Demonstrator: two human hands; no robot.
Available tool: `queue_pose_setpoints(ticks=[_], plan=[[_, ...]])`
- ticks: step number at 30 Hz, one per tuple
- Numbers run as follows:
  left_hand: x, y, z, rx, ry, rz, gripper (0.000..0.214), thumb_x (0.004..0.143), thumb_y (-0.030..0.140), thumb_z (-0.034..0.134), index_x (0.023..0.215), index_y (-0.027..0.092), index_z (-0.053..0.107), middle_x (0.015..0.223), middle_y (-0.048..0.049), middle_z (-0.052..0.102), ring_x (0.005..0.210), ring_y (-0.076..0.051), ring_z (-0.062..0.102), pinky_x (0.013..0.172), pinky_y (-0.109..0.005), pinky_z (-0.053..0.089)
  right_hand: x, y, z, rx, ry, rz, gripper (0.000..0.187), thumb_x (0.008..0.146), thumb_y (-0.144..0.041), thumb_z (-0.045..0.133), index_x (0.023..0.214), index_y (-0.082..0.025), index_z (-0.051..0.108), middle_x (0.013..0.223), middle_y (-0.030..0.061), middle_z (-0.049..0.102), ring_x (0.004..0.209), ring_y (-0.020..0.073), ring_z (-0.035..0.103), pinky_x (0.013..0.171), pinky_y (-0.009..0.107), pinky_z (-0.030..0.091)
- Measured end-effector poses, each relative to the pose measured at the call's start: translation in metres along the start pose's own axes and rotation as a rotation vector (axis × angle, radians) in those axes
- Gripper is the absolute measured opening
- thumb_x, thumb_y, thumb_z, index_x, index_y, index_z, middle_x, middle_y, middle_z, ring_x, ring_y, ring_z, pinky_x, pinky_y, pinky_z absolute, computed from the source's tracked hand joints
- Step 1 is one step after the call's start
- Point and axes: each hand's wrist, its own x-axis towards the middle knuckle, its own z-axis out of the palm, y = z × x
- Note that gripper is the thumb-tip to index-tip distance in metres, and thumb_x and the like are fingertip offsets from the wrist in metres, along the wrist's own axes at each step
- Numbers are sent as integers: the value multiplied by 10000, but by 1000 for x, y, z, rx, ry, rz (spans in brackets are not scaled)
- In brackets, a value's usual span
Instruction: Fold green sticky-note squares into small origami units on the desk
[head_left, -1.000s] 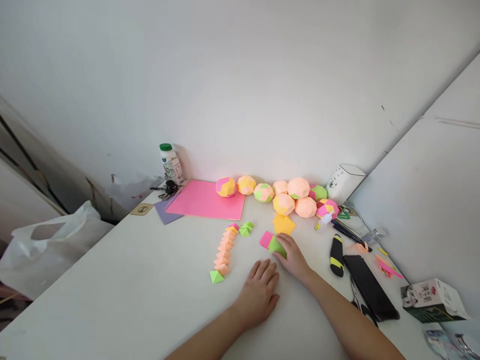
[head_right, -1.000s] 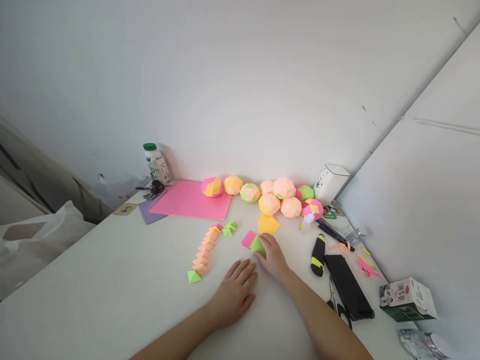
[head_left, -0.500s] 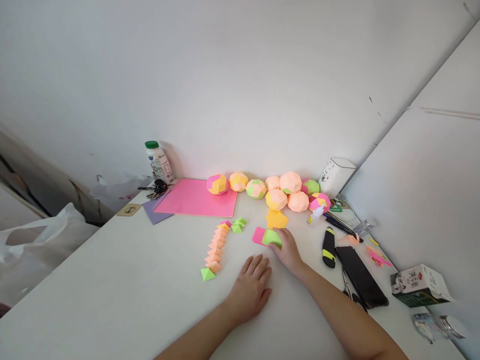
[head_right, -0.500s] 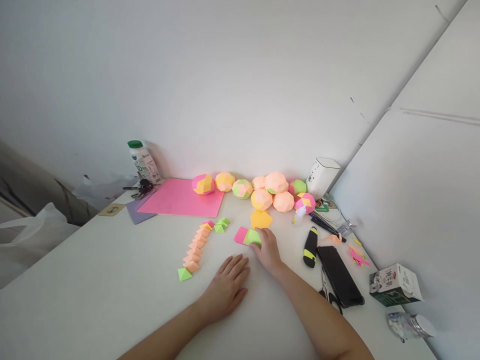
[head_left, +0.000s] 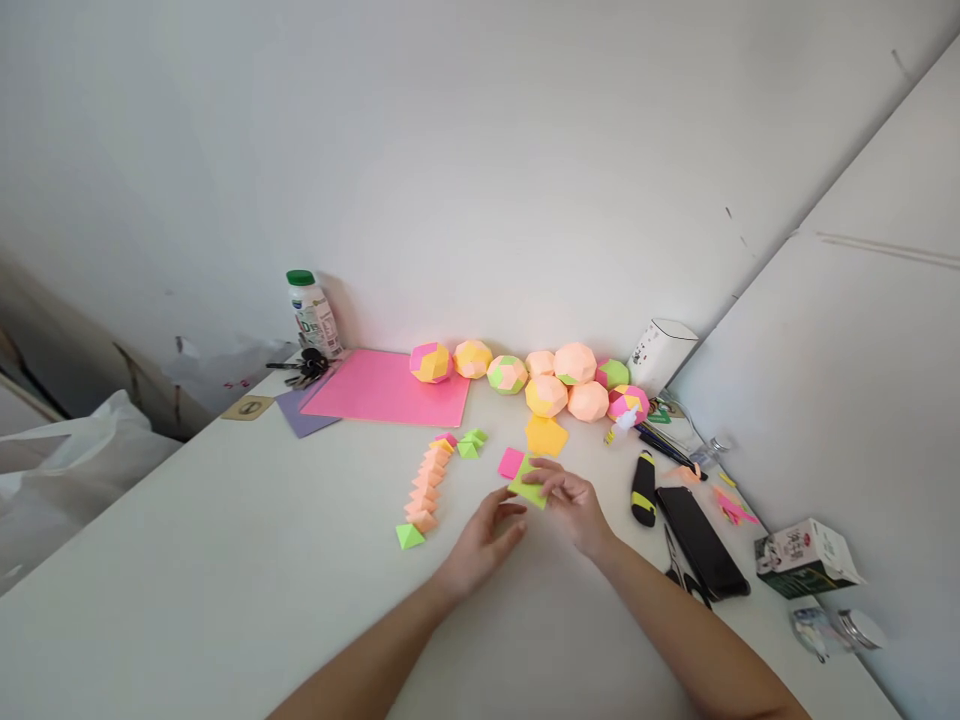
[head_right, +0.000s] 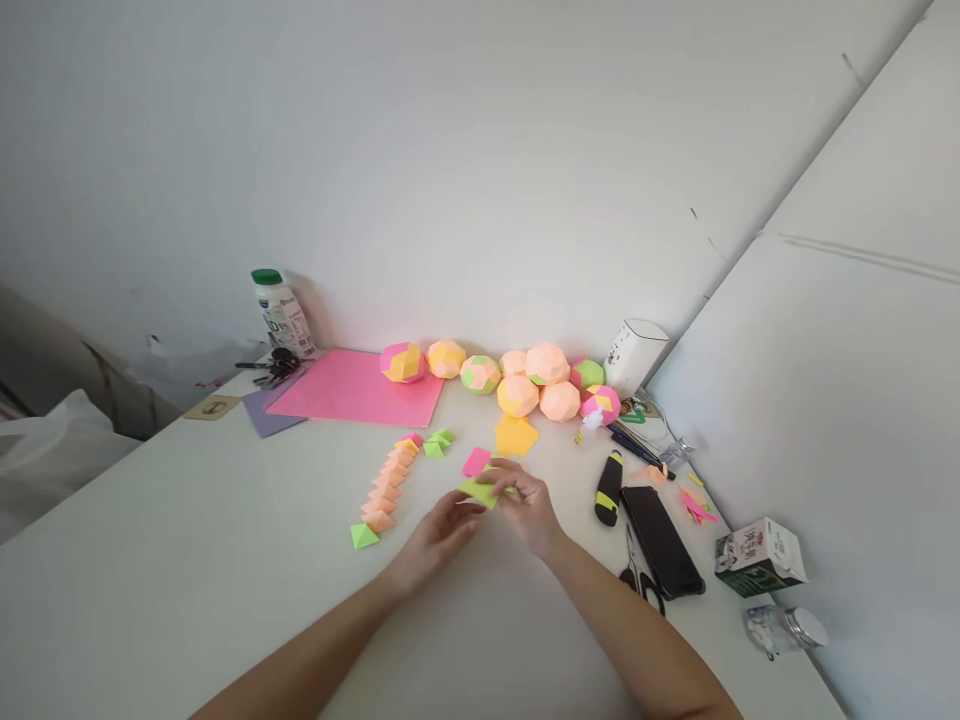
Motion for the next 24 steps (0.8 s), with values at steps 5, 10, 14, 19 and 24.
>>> queue_pose_setpoints(ticks=[5,10,14,19,24], plan=[[8,3,-9,-586,-8,-217,481,818,379,545,1237,167,440,1129,-136,627,1003,-258,609,873,-437,459,-26,10,-6,-122,-81,14,164,792,-286,636,649,-205,638,1390,64,411,1275,256,378,1020,462,326],[6,4,-7,-573,-21,-217,430,741,364,663,1103,152,569,1037,-112,676,930,-231,630,803,-346,475,-30,20,-6,-120,-210,34,155,798,-290,626,673,-209,671,1354,63,435,1178,256,484,946,415,417],[4,3,-3,-522,31,-236,347,676,321,735,939,128,618,805,-70,713,730,-178,647,705,-304,481,-28,14,-5,-32,-254,37,158,818,-293,587,711,-209,668,1112,77,588,1022,231,571,852,370,464],[3,2,0,-485,125,-265,294,678,373,723,827,139,624,716,-42,698,687,-166,631,658,-281,470,-31,16,-8,174,-126,185,197,809,-401,578,818,-207,542,934,56,597,745,170,590,682,319,488],[3,5,0,-459,153,-275,337,686,451,691,810,142,634,714,-30,677,665,-152,605,636,-264,458,-31,18,-6,199,-228,251,334,749,-420,657,966,-198,533,830,35,570,723,158,565,646,284,473]])
